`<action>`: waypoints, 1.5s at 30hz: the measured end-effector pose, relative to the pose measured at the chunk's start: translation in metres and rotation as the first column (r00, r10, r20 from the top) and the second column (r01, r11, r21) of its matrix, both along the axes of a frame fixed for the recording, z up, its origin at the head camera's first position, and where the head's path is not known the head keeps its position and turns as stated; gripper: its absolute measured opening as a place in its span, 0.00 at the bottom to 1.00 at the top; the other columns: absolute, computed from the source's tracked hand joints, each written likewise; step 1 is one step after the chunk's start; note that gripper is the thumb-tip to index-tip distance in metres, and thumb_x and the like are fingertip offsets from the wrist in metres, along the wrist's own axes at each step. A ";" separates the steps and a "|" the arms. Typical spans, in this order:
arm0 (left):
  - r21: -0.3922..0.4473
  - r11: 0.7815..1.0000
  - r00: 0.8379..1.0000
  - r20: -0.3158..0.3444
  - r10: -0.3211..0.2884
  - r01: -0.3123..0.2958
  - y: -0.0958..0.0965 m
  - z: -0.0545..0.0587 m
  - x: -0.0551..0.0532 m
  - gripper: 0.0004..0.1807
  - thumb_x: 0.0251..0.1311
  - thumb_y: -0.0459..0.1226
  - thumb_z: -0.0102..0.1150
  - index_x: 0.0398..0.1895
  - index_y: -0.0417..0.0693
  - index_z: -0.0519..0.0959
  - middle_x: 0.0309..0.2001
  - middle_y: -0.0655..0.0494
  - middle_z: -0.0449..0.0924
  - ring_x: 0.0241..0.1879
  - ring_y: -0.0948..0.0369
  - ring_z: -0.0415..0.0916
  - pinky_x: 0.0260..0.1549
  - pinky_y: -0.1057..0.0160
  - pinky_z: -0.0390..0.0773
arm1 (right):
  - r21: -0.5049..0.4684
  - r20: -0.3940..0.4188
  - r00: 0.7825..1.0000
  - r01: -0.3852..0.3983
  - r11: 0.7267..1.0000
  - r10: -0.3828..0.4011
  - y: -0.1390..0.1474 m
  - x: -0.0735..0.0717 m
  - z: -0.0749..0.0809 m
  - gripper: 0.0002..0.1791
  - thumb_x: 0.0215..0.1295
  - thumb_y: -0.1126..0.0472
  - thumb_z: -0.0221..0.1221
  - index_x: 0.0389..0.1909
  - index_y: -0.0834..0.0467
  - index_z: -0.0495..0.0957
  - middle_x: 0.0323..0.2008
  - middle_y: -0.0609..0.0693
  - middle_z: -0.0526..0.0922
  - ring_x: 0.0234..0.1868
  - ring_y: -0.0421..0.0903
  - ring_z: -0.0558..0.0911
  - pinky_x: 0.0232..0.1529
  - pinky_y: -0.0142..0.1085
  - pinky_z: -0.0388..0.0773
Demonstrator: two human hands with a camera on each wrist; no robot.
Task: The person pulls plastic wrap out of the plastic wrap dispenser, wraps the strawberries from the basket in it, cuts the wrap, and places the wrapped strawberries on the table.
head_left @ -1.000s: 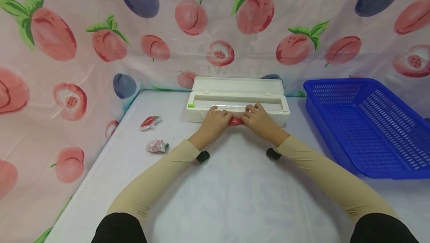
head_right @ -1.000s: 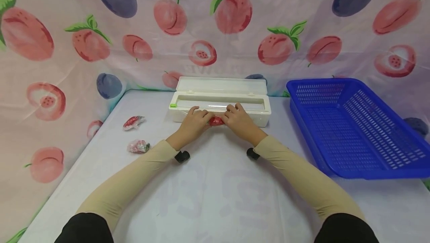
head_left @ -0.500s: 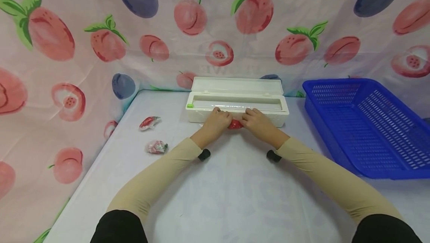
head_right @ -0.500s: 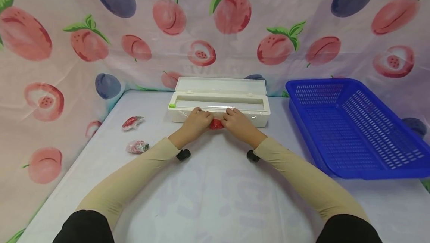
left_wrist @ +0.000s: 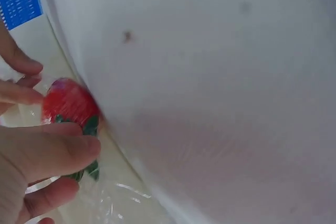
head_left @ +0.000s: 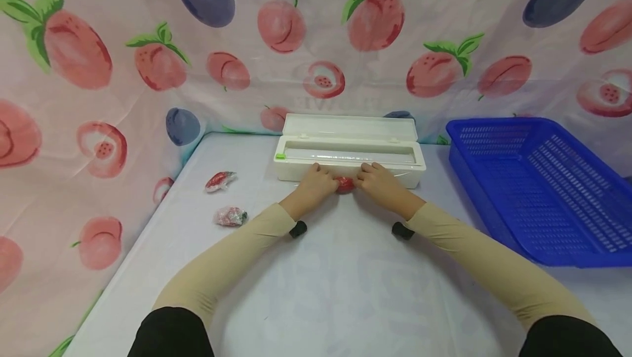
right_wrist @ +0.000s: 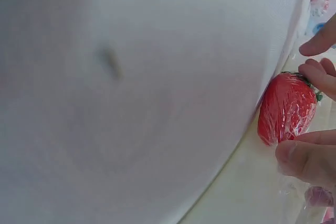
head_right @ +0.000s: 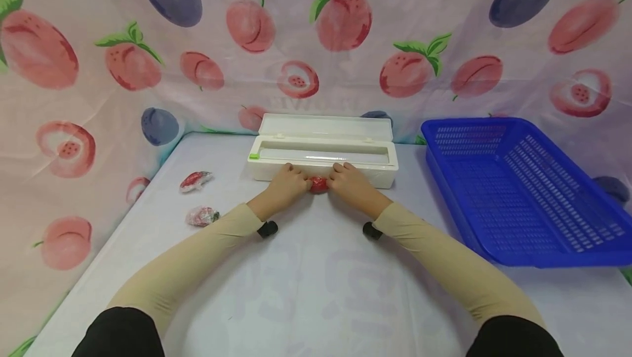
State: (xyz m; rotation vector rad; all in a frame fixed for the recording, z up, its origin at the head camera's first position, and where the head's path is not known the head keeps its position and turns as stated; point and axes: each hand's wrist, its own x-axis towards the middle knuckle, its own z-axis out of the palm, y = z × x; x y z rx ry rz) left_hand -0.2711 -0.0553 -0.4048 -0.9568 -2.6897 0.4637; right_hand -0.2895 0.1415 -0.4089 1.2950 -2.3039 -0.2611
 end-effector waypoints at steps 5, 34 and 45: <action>0.100 0.994 0.999 0.014 -0.044 0.042 -0.005 0.007 0.003 0.06 0.55 0.35 0.60 0.36 0.53 0.82 0.37 0.56 0.85 0.41 0.57 0.80 0.47 0.55 0.72 | 0.015 -0.006 1.000 0.017 1.000 -0.017 0.003 0.003 0.001 0.07 0.53 0.66 0.64 0.35 0.60 0.83 0.31 0.49 0.84 0.36 0.48 0.74 0.34 0.37 0.70; 0.252 0.967 0.998 -0.035 0.050 -0.039 -0.109 0.059 -0.017 0.19 0.51 0.49 0.66 0.41 0.47 0.79 0.40 0.49 0.80 0.47 0.49 0.77 0.57 0.48 0.67 | -0.147 -0.064 0.993 -0.112 0.983 0.103 -0.041 -0.010 0.056 0.19 0.53 0.54 0.68 0.45 0.55 0.80 0.39 0.51 0.83 0.43 0.51 0.80 0.47 0.45 0.75; 0.255 0.962 0.996 0.025 0.090 -0.093 -0.127 0.048 -0.029 0.23 0.52 0.53 0.64 0.44 0.47 0.79 0.43 0.49 0.80 0.49 0.50 0.74 0.57 0.46 0.67 | -0.106 -0.129 0.976 -0.189 0.976 0.175 -0.108 -0.030 0.043 0.18 0.59 0.52 0.62 0.50 0.52 0.79 0.38 0.48 0.83 0.42 0.48 0.81 0.47 0.42 0.76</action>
